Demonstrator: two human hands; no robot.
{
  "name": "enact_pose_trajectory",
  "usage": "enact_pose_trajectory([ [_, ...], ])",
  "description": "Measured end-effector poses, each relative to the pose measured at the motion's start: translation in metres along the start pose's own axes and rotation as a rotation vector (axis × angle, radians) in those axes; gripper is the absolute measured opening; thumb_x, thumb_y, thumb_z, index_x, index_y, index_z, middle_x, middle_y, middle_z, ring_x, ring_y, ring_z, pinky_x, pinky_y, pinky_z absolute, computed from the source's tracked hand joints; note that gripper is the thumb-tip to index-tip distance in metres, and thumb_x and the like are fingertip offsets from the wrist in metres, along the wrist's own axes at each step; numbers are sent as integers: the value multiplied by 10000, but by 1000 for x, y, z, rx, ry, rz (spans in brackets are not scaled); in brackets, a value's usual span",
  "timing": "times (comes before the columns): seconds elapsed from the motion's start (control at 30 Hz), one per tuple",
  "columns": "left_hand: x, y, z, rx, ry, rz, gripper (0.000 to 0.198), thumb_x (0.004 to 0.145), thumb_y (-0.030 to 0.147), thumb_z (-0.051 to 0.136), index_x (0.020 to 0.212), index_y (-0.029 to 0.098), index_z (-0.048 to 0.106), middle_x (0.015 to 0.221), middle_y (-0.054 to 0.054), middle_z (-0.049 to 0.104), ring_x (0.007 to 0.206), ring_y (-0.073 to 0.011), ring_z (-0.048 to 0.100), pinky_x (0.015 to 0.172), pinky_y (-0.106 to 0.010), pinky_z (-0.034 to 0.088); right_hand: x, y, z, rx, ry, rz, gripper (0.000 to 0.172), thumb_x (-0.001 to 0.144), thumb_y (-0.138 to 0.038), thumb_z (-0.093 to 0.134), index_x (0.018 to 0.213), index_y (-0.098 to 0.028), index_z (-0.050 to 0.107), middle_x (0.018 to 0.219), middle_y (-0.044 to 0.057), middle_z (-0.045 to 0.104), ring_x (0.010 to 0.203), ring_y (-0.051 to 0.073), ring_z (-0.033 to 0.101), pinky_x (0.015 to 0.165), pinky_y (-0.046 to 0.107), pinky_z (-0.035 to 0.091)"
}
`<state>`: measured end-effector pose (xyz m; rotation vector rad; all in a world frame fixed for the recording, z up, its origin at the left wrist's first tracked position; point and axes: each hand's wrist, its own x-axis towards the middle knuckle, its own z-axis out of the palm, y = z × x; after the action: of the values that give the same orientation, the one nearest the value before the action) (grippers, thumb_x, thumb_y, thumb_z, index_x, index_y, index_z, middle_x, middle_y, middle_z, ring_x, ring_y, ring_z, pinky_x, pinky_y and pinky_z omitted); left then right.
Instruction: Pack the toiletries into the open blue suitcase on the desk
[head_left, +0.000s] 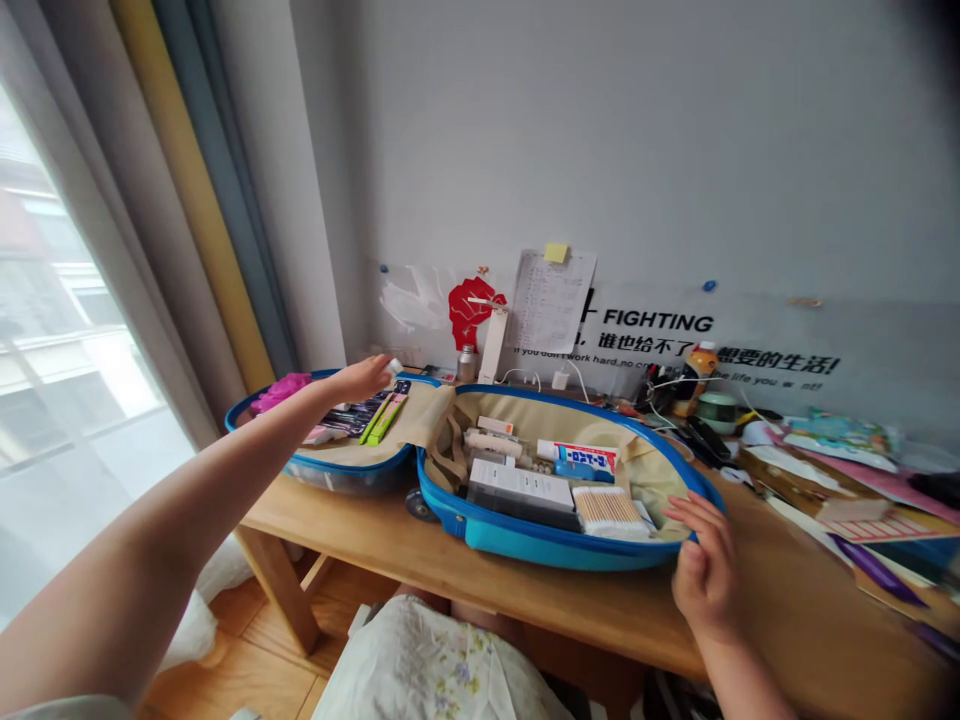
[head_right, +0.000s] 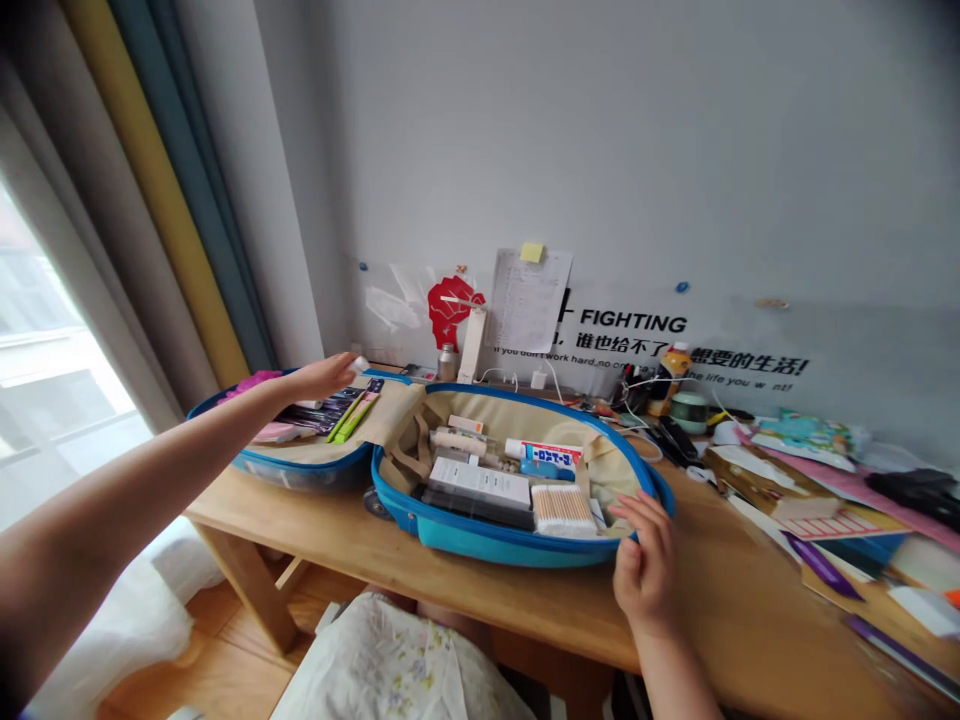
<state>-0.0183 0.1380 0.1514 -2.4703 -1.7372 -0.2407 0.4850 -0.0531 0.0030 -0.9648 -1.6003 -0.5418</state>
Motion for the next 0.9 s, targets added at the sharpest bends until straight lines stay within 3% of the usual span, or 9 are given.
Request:
enact_pose_trajectory([
  [0.1,21,51,-7,-116,22,166,521,951,328,329,1445,165,363,1384,-108,550,1257,-227,522,1046,-327,405,0,0,-1,3,-3,6,369,978,-420,328,997,-192,618,1021,132,644,1123,305,578,946,539,456],
  [0.17,33,86,-3,-177,-40,263,505,946,381,389,1413,191,426,1330,-72,598,1187,-207,569,999,-282,427,-1,-1,-1,0,-17,18,374,977,-427,327,995,-191,616,1023,135,640,1129,308,573,946,542,456],
  [0.27,50,132,15,-236,-157,338,487,897,407,510,1343,211,507,1215,-39,667,1035,-176,637,889,-236,471,-1,-1,-1,1,-17,24,378,976,-430,326,1003,-190,616,1037,136,636,1137,308,567,950,542,452],
  [0.37,63,161,38,-257,-237,345,431,880,391,530,1268,204,559,1181,-46,683,994,-173,649,853,-241,487,-1,-2,-1,12,-3,18,364,978,-419,338,1007,-192,622,1042,128,639,1132,301,568,954,536,448],
  [0.47,71,174,60,-257,-300,332,396,860,370,544,1214,199,597,1159,-64,694,985,-195,655,850,-273,498,-2,-1,-1,23,-9,12,361,979,-415,343,1010,-193,626,1046,125,639,1141,302,564,956,535,446],
  [0.6,77,173,78,-267,-364,326,424,823,376,590,1206,198,627,1160,-91,696,1006,-234,662,874,-315,503,-1,-2,-1,18,-13,10,361,982,-412,334,1017,-194,620,1040,128,635,1156,308,558,949,543,449],
  [0.8,79,168,85,-306,-401,330,356,865,397,601,1171,222,654,1161,-84,687,1051,-226,642,937,-344,494,1,-4,-2,-4,-21,-19,349,987,-382,319,1035,-188,606,1046,131,627,1160,305,552,945,537,451],
  [0.9,77,169,85,-328,-421,330,322,915,402,580,1136,176,641,1174,-89,658,1050,-210,627,956,-420,494,2,-4,-2,-9,-27,-29,344,989,-370,312,1049,-187,597,1055,135,623,1161,304,550,943,536,447],
])
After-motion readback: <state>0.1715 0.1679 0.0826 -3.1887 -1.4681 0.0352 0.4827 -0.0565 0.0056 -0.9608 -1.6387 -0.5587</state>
